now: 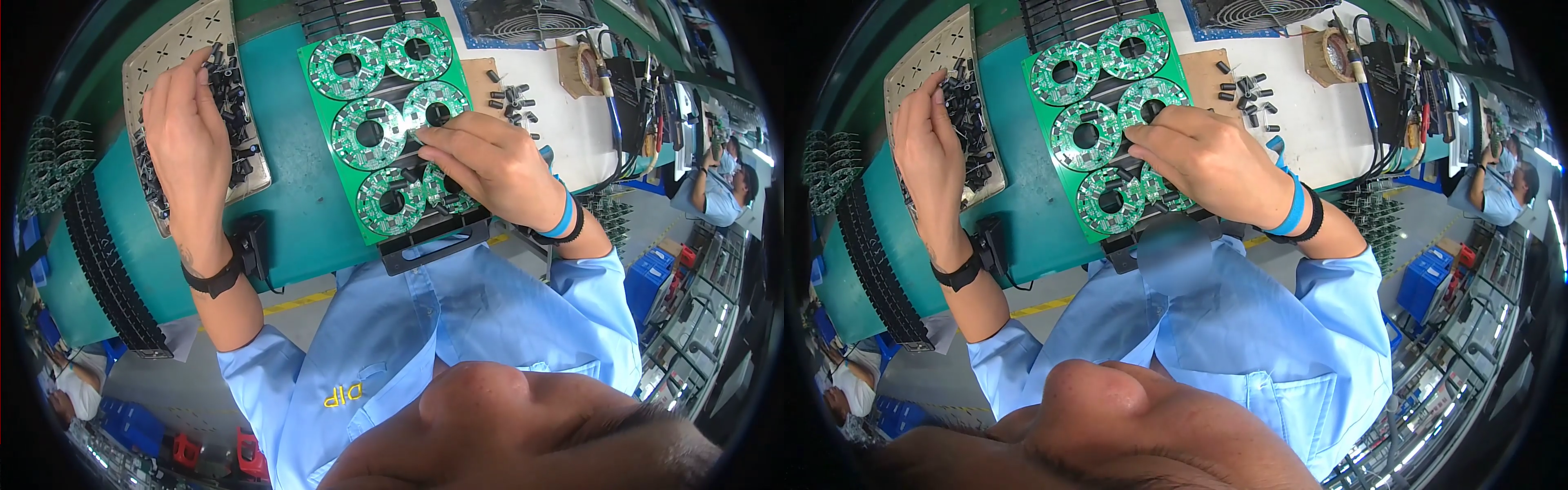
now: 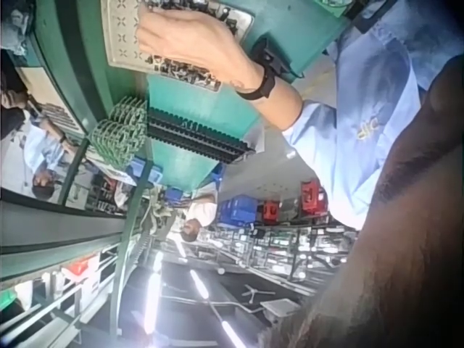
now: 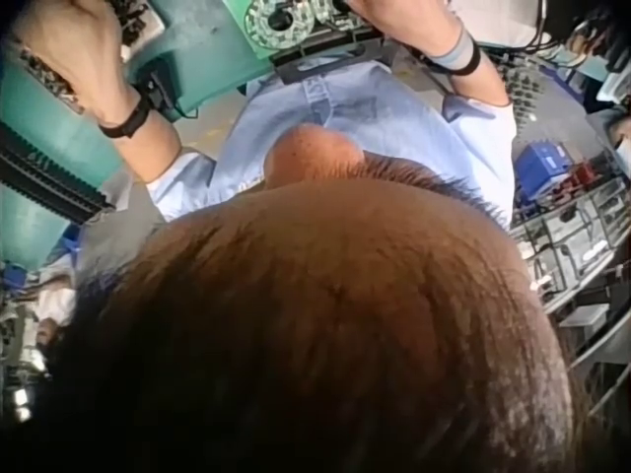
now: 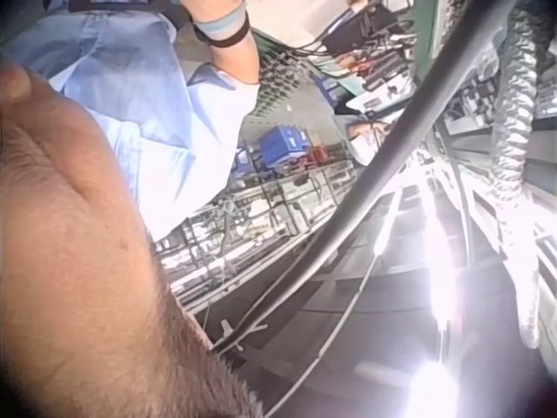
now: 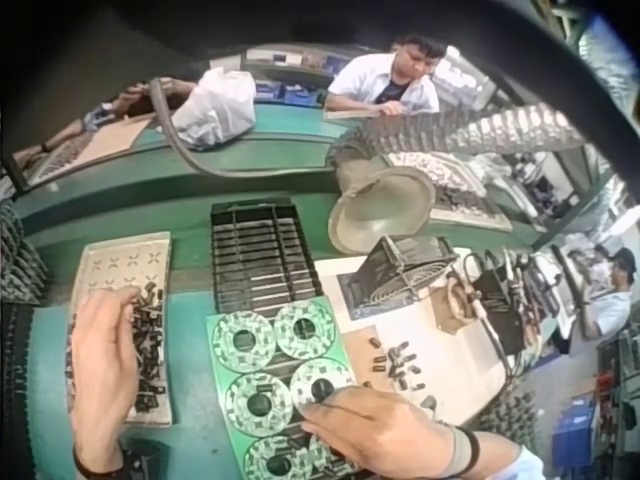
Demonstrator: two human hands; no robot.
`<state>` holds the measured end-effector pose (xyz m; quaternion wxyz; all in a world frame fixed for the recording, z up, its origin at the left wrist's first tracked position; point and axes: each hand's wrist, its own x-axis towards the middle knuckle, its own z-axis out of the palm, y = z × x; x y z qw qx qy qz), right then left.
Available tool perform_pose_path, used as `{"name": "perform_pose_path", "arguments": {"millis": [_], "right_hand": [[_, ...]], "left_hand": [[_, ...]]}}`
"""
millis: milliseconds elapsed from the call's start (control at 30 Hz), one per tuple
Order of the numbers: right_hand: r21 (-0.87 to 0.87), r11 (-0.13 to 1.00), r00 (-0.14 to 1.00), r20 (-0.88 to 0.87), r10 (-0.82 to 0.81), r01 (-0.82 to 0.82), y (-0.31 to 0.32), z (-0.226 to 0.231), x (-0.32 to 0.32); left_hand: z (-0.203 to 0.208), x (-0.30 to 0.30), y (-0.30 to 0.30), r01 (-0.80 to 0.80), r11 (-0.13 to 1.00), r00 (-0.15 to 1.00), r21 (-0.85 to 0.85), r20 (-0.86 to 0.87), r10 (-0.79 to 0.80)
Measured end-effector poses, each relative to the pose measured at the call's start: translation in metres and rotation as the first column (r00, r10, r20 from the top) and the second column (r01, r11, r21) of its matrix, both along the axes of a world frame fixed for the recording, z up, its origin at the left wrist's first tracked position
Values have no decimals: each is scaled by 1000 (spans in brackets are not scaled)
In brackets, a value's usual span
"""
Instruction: The person places a circuit board panel onto a holder and inserts capacitors from a tray into the boards by hand. After filling the boards, they remove the panel from the holder and set it aside.
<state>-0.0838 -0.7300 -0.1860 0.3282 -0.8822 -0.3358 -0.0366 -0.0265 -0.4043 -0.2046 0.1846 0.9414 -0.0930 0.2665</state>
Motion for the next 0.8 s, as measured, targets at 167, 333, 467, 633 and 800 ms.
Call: {"name": "perform_pose_path", "arguments": {"millis": [167,333,467,633,800], "right_hand": [[-5,1000,1000,-5,3,-3,0,0,1],[-10,1000,1000,3,17,-17,0,-1,0],[-75,996,998,35,49,-46,1,4,0],[-242,969,992,102,77,-50,2,6,-1],[-310,949,980,164,110,-55,5,7,-1]], "left_hand": [[3,-1,-5,1,994,1000,-105,6,-1],[2,0,-6,55,991,995,-125,91,-44],[6,-5,-15,111,972,991,-209,97,-92],[8,-17,-28,202,846,969,-493,-27,-247],[4,-27,-42,236,567,877,-789,-79,-474]]}}
